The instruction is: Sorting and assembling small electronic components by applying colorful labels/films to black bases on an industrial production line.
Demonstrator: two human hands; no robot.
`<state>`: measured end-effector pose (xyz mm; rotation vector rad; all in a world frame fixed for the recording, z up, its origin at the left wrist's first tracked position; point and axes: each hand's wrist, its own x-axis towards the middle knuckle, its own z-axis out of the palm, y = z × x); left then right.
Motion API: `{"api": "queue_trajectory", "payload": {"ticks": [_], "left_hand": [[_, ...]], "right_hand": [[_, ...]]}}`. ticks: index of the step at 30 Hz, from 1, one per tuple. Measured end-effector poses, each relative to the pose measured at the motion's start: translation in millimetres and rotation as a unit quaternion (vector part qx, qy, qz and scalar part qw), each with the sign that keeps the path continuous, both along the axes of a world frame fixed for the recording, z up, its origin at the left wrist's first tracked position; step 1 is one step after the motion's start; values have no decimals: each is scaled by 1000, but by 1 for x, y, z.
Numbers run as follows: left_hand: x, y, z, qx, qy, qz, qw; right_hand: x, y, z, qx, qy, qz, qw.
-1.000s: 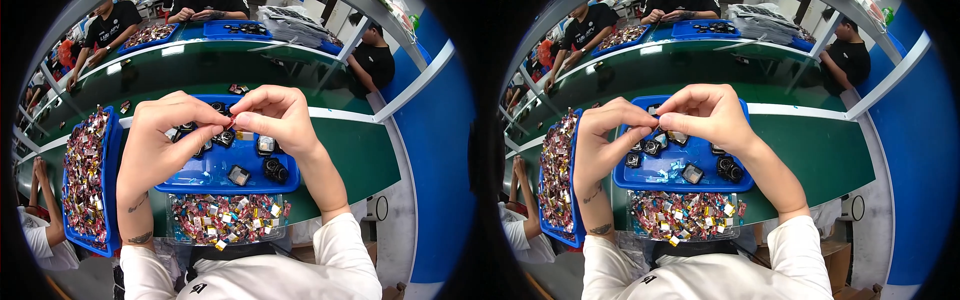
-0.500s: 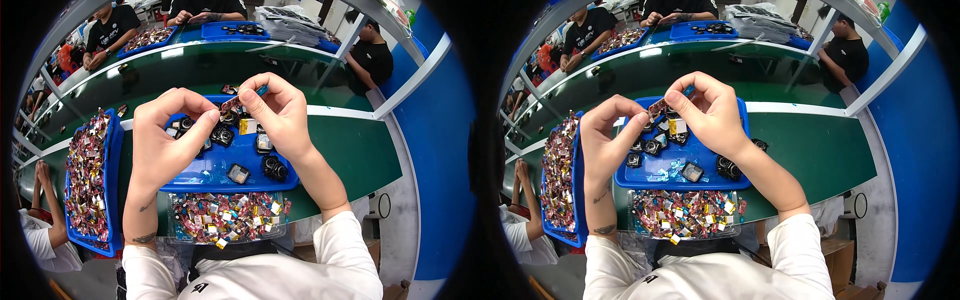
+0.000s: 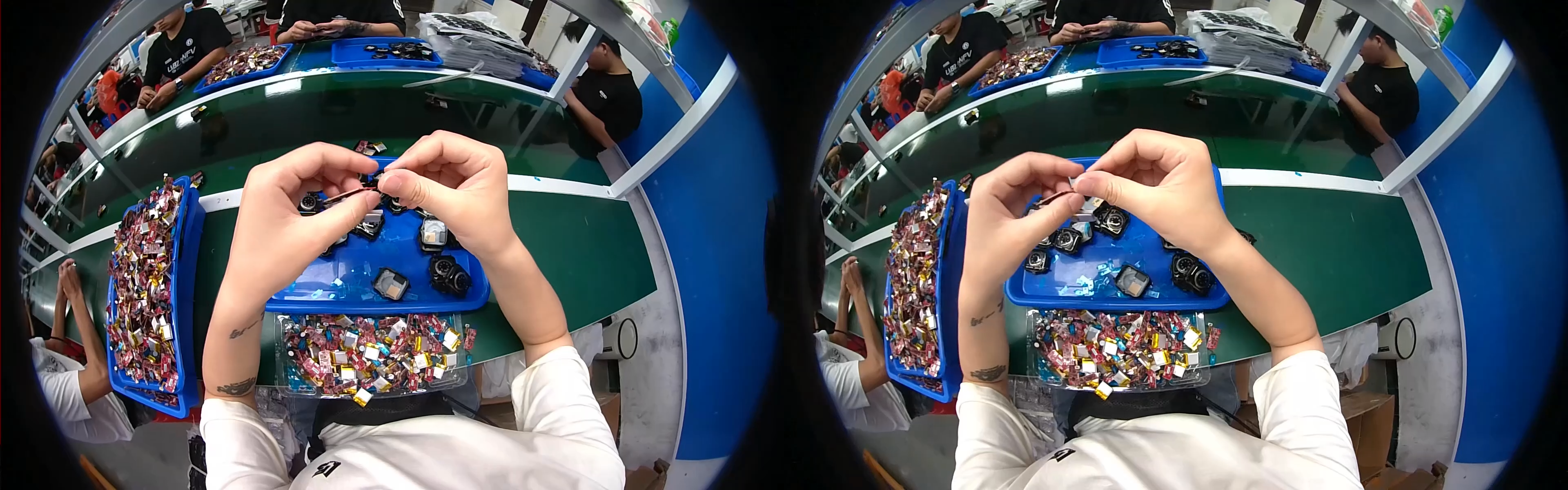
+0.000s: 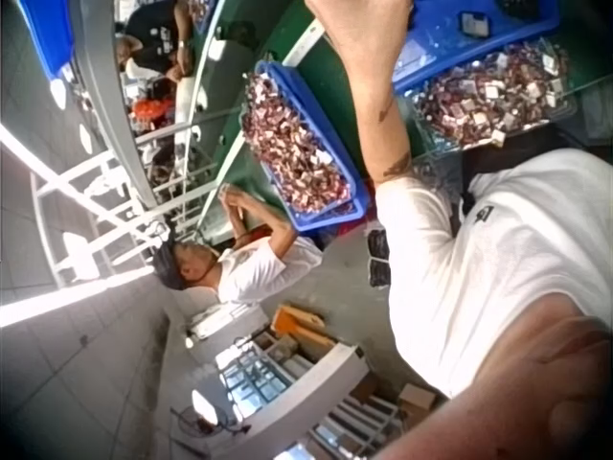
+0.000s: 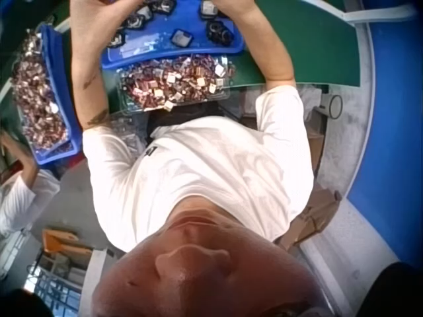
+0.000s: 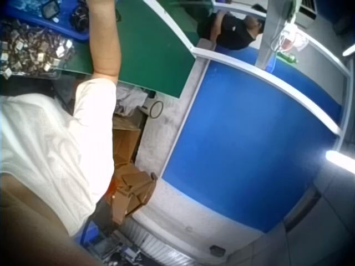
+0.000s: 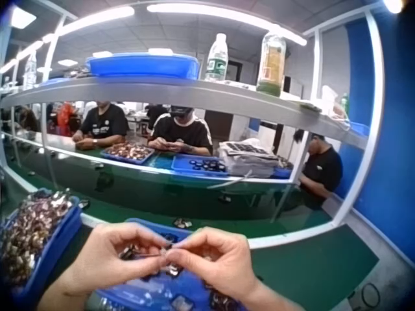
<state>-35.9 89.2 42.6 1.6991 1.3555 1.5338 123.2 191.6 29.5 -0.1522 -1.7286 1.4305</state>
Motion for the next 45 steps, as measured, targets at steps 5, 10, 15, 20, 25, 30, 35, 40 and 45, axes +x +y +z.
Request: {"api": "queue_trajectory", "payload": {"ticks": [5,10,15,20,25,30,35,40,45], "left_hand": [[4,5,-6,53,77,48,994],[3,4,-6,50,-8,20,999],[3,5,-8,28,-61,-14,998],[-1,4,-5,35,-25,-63,997],[-2,-2,2,-2,-37,-31,999],[-3,-2,4,18,-8,-6,1000],[-6,-2,3,35,4,11,999],[-10,-1,4,63,39,10,997],[-7,-3,4,51,57,40,996]], "right_hand": [[0,2,-5,95,-25,-81,992],[-3,0,-2,7,53,-7,999],[2,2,-4,-48,25,78,995],[3,11,-4,-97,-10,79,992],[1,23,-11,521,-165,-245,801],[2,12,-22,456,-539,-66,705],[-9,0,-38,469,-616,3,633],[-9,17,-30,361,-467,64,805],[-9,15,-18,9,-260,14,965]]}}
